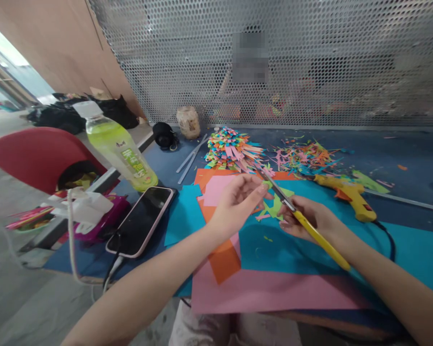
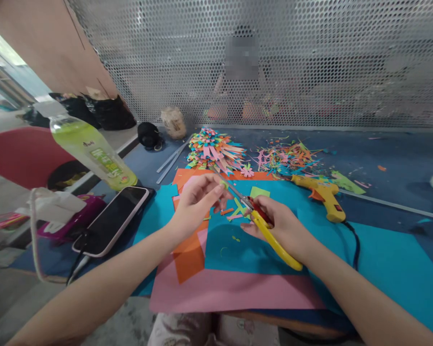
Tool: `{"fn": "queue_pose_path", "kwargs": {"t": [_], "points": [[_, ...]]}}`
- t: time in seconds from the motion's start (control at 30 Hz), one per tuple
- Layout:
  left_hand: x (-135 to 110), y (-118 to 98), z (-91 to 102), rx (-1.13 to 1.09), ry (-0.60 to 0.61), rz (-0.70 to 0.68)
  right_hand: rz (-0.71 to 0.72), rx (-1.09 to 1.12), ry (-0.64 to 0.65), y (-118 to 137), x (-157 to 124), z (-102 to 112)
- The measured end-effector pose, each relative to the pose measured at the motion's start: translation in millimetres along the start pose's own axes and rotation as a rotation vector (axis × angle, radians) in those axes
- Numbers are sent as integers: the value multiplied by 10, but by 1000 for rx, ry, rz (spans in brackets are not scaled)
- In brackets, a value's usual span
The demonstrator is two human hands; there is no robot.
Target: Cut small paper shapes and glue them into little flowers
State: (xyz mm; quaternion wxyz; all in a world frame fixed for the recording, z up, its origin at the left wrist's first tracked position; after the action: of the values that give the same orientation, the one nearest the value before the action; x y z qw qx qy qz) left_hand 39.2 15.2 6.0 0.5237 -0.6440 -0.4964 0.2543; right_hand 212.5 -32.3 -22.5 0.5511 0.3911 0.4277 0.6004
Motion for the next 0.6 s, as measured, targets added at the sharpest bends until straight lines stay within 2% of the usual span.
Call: {"fn": "queue_pose_path", "kwargs": {"t": [0.23, 0.6], "points": [[0, 6, 6, 53, 43, 2, -58, 34, 91, -73, 31, 16], [-7, -1, 9, 71, 37, -32, -61, 48, 102, -76, 32, 14]]}}
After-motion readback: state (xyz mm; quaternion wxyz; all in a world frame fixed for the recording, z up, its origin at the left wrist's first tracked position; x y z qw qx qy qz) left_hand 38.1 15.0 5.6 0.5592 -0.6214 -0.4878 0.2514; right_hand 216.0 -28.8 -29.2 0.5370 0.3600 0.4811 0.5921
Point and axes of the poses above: each hand's wrist, its own x-axis towards the middle knuckle, its own z-axis out of the back of the hand, y = z × x, the point moved 2 cm from there along x, towards the middle knuckle, and after that the axes turned 3 degrees about -y, right-handed, at the moved point
